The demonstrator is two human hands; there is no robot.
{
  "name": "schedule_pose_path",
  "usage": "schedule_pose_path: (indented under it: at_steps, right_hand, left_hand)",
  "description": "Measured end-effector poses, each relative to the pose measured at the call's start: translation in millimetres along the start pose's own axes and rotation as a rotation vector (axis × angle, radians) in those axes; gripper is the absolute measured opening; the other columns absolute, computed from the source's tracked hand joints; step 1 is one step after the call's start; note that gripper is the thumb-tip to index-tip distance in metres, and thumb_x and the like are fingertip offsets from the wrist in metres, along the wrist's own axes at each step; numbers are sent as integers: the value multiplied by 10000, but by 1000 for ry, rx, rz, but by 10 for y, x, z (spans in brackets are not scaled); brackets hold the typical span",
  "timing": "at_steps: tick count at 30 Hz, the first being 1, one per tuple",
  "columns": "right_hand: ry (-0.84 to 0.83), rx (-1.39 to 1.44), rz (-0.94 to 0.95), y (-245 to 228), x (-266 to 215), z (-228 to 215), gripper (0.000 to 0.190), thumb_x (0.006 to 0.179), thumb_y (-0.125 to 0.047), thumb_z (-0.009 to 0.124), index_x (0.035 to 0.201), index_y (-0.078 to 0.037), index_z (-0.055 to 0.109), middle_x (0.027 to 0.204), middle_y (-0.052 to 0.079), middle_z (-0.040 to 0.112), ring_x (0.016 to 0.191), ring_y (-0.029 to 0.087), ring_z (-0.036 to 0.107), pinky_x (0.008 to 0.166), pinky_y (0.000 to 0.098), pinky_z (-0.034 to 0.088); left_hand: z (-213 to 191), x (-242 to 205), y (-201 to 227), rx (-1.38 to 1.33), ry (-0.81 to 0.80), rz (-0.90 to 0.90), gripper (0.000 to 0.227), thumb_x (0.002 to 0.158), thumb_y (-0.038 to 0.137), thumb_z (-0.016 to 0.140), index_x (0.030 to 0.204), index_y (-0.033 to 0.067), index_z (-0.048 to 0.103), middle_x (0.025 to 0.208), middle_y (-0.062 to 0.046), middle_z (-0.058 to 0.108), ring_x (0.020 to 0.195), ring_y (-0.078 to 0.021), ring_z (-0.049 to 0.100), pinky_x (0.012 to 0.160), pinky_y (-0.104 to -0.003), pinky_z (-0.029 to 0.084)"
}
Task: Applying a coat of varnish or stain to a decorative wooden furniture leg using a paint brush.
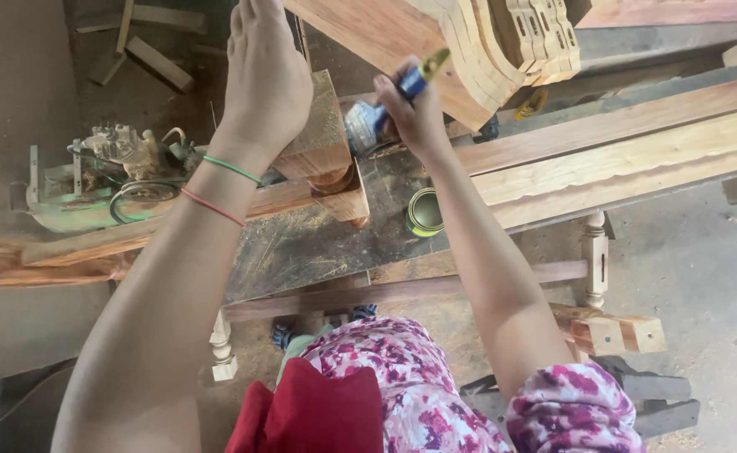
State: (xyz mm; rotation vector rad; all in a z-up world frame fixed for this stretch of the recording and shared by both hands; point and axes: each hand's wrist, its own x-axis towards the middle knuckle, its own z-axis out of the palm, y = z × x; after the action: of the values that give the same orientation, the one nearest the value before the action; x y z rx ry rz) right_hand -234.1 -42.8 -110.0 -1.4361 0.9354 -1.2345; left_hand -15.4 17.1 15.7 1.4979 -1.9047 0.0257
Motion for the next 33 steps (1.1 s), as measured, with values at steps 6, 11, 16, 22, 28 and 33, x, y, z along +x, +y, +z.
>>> schedule_pose_path:
  at_steps: [6, 11, 16, 22, 28, 33]
  right_hand:
    - [-18, -18, 41, -99, -501, -268, 183, 1064, -125, 668, 968, -78, 519, 800, 76, 678, 493, 60, 519, 405, 207, 375]
    - [280, 346, -70, -489, -652, -115, 182, 1054, -101, 633, 980, -94, 467, 759, 64, 635, 476, 62, 506, 386, 195, 336]
    - [286, 336, -118, -113, -1076, 197, 188, 977, 16, 639, 918, -57, 476, 762, 66, 590, 478, 128, 580, 372, 252, 466]
    - [376, 598, -66, -64, -1668, 178, 198, 953, 35, 642, 942, -54, 466, 850, 75, 577, 550, 161, 620, 390, 255, 485]
    - [660, 912, 6, -243, -1372, 226, 159, 918, 32, 616, 937, -52, 483, 841, 113, 617, 586, 171, 634, 458, 266, 513]
    - [577, 953, 101, 178, -1448, 298, 137, 933, 50, 605, 911, -32, 499, 803, 121, 597, 554, 174, 611, 456, 266, 511]
  left_hand:
    - [69, 12, -108, -17, 15, 34, 546, 972, -104, 564, 1471, -41, 352, 1413, -302, 470, 1355, -476, 465, 1156, -547, 407]
    - [104, 37, -220, 18, 51, 122, 538, 917, -155, 518, 1422, -18, 393, 1454, -283, 474, 1384, -472, 436, 1188, -550, 370]
    - [60, 59, -198, 7, -1, 92, 538, 949, -135, 527, 1456, 2, 409, 1443, -275, 473, 1363, -464, 449, 1179, -550, 371]
    - [54, 34, -221, 16, 6, 118, 528, 943, -159, 523, 1429, -17, 371, 1452, -275, 457, 1379, -459, 444, 1190, -537, 380]
    - [-7, 52, -159, 4, -50, 56, 549, 961, -140, 520, 1466, -11, 350, 1456, -272, 455, 1372, -459, 456, 1189, -543, 378]
    - [35, 31, -228, -15, -7, 109, 616, 918, -174, 485, 1486, -38, 290, 1514, -307, 405, 1402, -506, 407, 1205, -552, 346]
